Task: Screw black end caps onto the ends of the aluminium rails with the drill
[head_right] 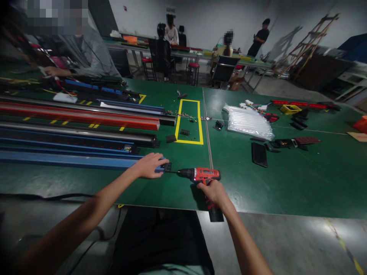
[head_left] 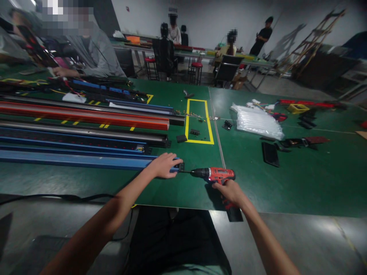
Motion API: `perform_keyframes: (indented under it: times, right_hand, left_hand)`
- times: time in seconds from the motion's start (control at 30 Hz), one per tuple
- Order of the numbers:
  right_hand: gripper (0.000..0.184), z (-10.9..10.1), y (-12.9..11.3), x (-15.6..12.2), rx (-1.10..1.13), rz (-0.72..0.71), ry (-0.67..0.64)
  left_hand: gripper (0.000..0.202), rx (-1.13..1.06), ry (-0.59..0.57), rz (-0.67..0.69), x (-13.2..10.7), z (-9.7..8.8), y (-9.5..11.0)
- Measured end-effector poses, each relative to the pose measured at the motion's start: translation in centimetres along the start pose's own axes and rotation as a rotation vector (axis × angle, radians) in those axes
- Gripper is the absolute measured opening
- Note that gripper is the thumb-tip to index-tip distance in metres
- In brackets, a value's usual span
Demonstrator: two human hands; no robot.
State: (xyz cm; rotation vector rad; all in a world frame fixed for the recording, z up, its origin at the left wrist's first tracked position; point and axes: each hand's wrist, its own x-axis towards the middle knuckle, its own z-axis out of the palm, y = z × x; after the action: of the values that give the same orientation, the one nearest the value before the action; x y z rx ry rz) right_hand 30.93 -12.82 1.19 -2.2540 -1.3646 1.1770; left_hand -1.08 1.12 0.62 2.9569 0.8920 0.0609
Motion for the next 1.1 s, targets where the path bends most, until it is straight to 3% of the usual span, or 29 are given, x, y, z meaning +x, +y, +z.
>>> perform_keyframes:
  times: [1.1]
  right_hand:
    - [0.027,0.00,-0.34,-0.07,-0.047,-0.043,0.045]
  left_hand:
    - [0.052,0.012,0.010,0.006,0.03,0.10,-0.05]
